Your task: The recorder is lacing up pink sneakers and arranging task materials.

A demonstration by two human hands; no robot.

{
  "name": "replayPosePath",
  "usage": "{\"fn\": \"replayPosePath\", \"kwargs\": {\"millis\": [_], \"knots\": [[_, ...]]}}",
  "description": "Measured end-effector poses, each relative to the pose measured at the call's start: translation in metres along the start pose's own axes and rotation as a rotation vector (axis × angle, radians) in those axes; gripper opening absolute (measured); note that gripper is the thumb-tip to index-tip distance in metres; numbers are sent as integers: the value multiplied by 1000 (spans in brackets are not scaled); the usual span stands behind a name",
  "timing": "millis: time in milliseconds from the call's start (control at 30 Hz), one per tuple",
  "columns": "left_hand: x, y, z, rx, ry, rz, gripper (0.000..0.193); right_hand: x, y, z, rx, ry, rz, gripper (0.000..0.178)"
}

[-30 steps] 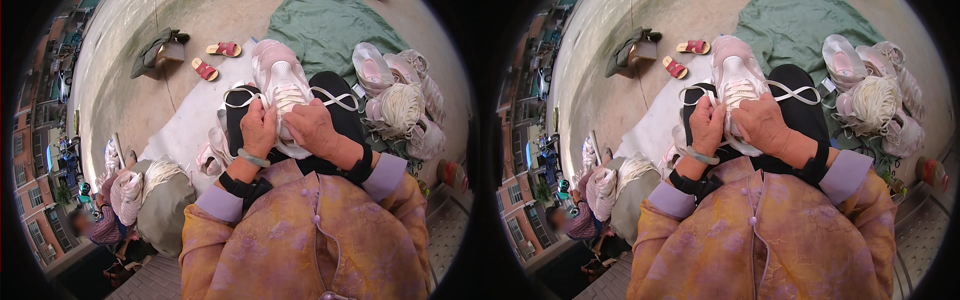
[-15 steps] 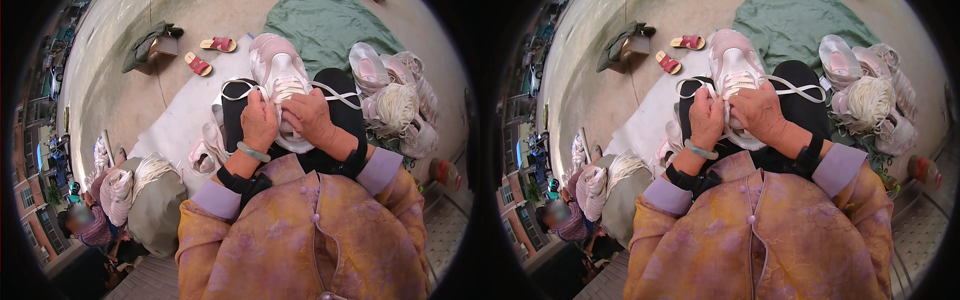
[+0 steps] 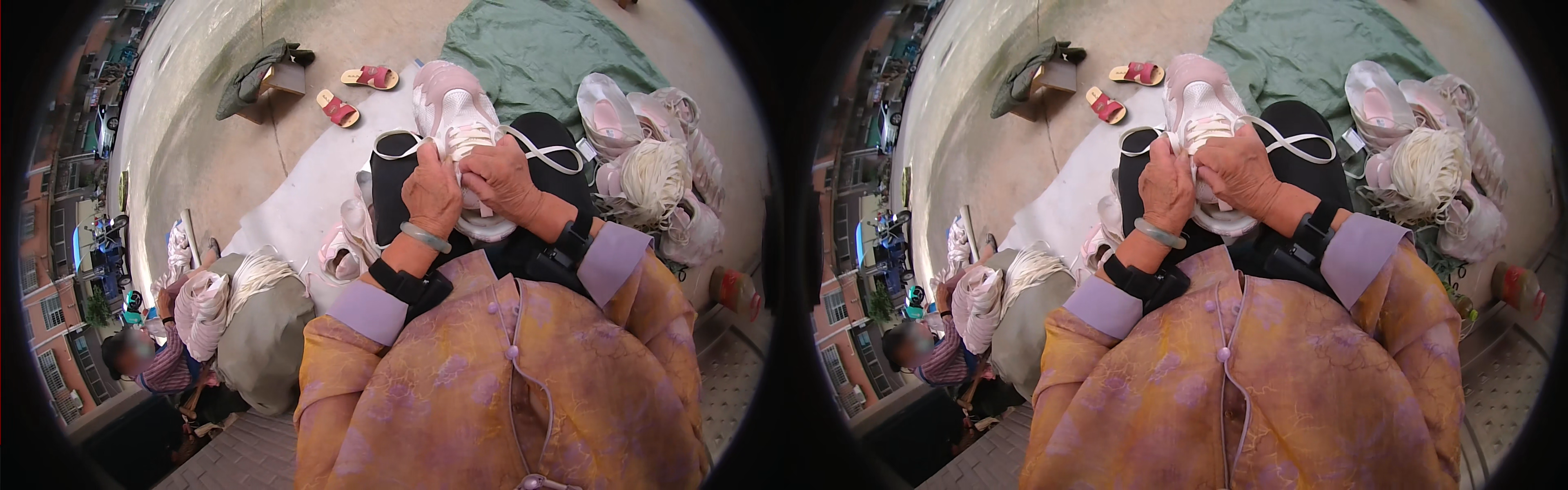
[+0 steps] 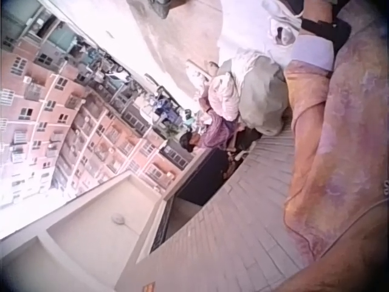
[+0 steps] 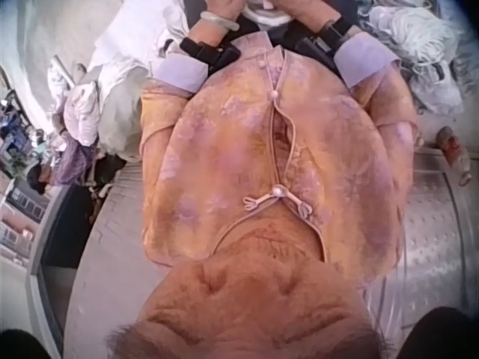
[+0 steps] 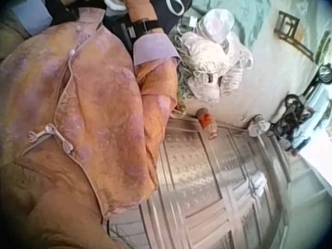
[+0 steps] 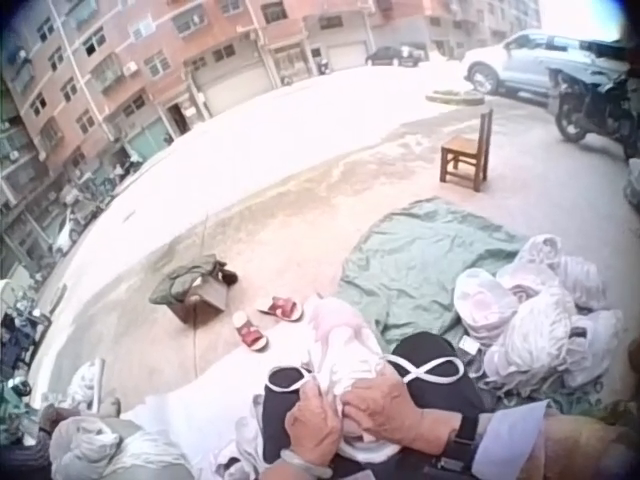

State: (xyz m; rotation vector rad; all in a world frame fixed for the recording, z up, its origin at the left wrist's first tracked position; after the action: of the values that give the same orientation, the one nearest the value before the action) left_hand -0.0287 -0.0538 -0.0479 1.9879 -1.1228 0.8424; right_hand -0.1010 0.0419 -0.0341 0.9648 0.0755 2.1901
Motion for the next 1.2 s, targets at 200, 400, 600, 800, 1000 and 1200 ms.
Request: {"fn": "replayPosePath", "kwargs": {"millis": [200, 400, 600, 800, 1000, 1200], "knots": [[8, -5, 18, 57, -230, -182, 15, 3, -6, 11, 10, -76, -20, 8], [14, -6, 27, 550, -938, -417, 7, 47, -22, 28, 183, -141, -51, 13], [26, -8, 47, 572, -977, -484, 5, 143, -76, 3, 100, -114, -109, 16], [26, -13, 22, 495, -958, -394, 4, 204, -145, -51, -169, -245, -209, 14], [25, -19, 20, 417, -984, -375, 11, 186, -164, -79, -472, -167, -91, 12], [35, -11, 17, 387, -1060, -214, 9, 154, -118, -62, -349, -302, 179, 20]]}}
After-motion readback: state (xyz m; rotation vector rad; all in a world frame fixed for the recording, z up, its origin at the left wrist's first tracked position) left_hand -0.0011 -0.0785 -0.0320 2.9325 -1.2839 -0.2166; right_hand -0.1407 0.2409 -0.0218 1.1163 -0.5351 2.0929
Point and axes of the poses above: each hand's wrist, its own y-axis towards the middle knuckle, its own x-axis out of the back of the hand, z = x × y, the point moved 6 cm from there along y, towards the middle knuckle, and after that the axes turned 15 degrees about -x, right-handed, at the moved point
